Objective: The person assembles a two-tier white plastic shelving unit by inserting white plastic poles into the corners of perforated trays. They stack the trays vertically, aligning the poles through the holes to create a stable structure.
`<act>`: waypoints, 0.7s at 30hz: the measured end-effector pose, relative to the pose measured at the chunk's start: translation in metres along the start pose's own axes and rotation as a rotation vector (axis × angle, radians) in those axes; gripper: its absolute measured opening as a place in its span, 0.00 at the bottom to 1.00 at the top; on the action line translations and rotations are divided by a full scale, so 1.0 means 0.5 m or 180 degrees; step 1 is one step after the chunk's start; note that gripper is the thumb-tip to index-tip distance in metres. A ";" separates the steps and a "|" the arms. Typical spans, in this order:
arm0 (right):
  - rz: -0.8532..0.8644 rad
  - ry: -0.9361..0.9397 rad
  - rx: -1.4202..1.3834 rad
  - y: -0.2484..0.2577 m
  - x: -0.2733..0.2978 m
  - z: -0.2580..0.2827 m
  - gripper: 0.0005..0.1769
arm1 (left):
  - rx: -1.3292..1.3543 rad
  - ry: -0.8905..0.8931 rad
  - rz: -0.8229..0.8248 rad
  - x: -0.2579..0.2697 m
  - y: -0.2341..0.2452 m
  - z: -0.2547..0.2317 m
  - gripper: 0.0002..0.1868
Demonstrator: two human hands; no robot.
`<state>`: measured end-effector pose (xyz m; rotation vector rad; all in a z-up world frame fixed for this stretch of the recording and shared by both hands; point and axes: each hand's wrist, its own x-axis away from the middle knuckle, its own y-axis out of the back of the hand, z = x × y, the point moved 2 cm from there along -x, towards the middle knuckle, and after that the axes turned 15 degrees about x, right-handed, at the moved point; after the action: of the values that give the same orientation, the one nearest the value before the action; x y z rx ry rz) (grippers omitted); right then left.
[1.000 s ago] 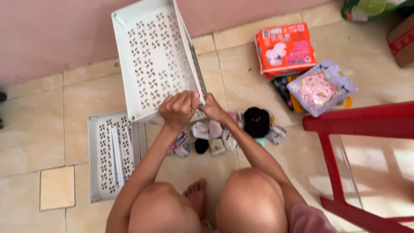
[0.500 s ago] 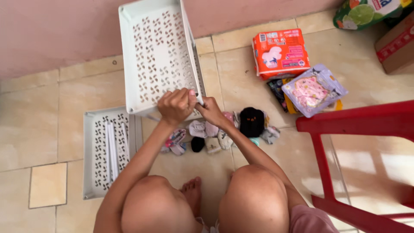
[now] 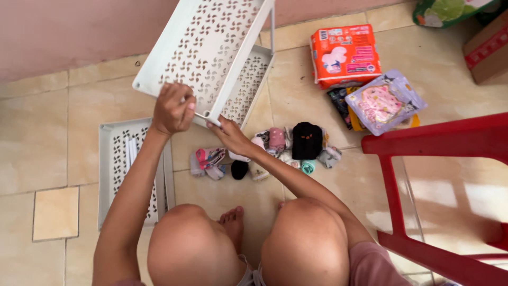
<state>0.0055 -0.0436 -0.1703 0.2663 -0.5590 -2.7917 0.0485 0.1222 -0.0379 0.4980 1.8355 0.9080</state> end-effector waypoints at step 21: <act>-0.2215 0.0614 0.0630 0.529 -0.267 -0.252 0.32 | 0.3913 0.2398 -0.2946 0.211 -0.247 -0.075 0.30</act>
<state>0.2234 -0.2808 -0.1624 0.9184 -0.8211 -3.2979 -0.0233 0.1019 -0.1869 -0.0907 2.7775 -0.8761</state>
